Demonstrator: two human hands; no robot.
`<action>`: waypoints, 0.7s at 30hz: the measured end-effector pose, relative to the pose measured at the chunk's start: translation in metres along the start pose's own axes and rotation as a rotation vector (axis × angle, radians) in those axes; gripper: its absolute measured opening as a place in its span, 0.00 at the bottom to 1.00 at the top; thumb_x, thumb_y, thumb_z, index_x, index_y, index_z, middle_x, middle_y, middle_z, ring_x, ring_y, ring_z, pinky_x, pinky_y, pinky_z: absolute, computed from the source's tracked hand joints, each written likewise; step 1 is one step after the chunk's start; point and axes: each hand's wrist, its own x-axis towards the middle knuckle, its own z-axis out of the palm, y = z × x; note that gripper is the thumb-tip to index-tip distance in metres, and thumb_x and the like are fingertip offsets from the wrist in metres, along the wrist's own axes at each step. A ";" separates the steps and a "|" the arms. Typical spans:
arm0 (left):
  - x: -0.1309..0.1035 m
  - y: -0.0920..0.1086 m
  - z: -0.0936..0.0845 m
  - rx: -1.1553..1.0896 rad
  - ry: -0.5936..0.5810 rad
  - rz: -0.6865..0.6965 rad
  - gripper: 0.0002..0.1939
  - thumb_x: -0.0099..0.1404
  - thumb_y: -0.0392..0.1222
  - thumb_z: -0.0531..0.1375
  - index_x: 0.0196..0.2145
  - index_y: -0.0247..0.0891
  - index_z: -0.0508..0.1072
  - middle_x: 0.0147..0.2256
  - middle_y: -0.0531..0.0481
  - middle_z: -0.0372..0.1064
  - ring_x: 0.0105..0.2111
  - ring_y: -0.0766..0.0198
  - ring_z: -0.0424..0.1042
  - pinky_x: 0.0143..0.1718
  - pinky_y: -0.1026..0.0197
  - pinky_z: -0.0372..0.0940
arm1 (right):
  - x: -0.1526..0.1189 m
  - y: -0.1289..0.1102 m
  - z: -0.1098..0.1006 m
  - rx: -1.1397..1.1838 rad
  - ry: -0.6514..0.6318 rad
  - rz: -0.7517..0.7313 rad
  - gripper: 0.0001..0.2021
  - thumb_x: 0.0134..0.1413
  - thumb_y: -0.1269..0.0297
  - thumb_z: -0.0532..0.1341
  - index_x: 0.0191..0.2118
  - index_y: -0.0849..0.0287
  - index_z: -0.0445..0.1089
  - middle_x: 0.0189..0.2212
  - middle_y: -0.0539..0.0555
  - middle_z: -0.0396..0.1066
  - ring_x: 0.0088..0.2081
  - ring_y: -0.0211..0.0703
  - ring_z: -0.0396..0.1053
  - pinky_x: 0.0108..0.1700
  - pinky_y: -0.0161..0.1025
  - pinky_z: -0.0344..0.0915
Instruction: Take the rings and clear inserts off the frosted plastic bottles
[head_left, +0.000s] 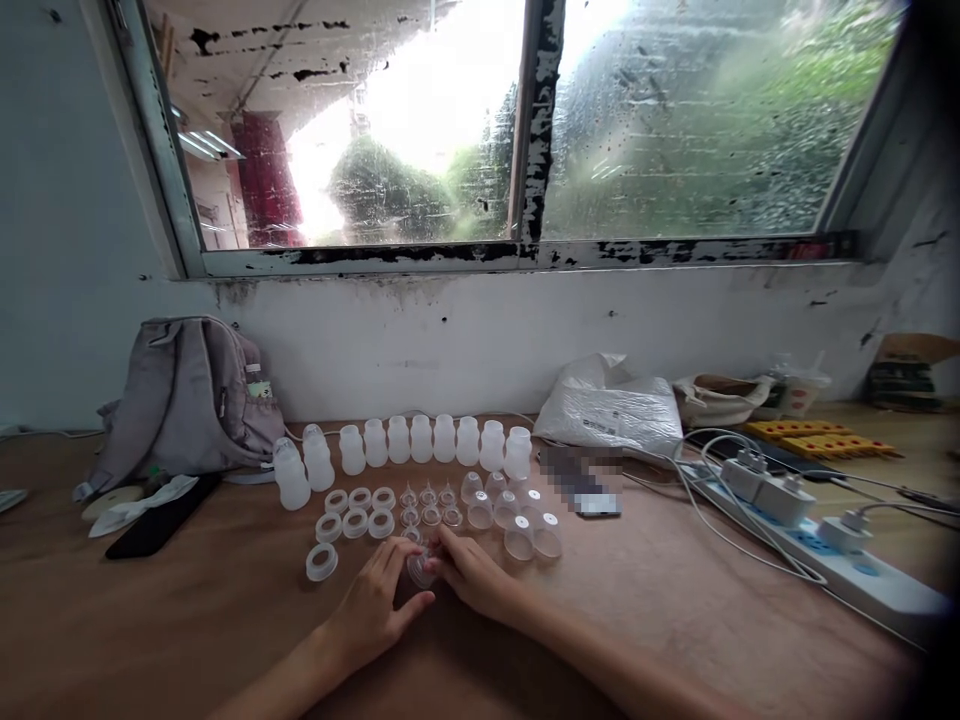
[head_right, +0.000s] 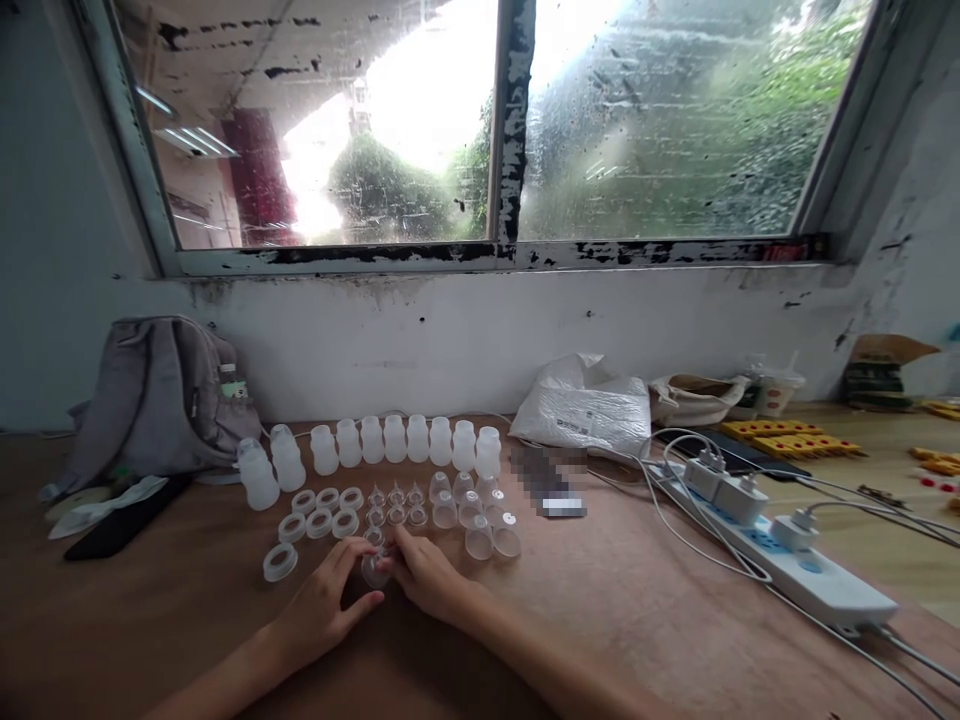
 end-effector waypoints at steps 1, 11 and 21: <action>0.001 -0.001 0.000 -0.015 0.002 -0.008 0.15 0.58 0.43 0.55 0.43 0.40 0.59 0.42 0.45 0.61 0.44 0.57 0.62 0.44 0.54 0.61 | -0.002 0.001 0.004 -0.007 0.012 -0.014 0.03 0.54 0.66 0.51 0.34 0.58 0.57 0.29 0.51 0.66 0.30 0.38 0.64 0.32 0.32 0.58; -0.003 -0.003 -0.001 0.011 -0.006 -0.048 0.15 0.57 0.45 0.56 0.43 0.39 0.61 0.35 0.48 0.64 0.36 0.60 0.65 0.37 0.59 0.63 | -0.015 -0.011 0.011 -0.190 0.080 -0.093 0.03 0.53 0.66 0.52 0.31 0.58 0.56 0.25 0.50 0.65 0.24 0.36 0.62 0.26 0.31 0.55; -0.001 -0.020 -0.026 0.285 -0.033 0.039 0.11 0.56 0.46 0.54 0.36 0.39 0.67 0.35 0.47 0.65 0.37 0.57 0.62 0.41 0.55 0.57 | -0.004 0.003 0.009 -0.350 0.325 0.106 0.07 0.49 0.62 0.55 0.29 0.57 0.56 0.25 0.49 0.63 0.24 0.37 0.61 0.26 0.31 0.55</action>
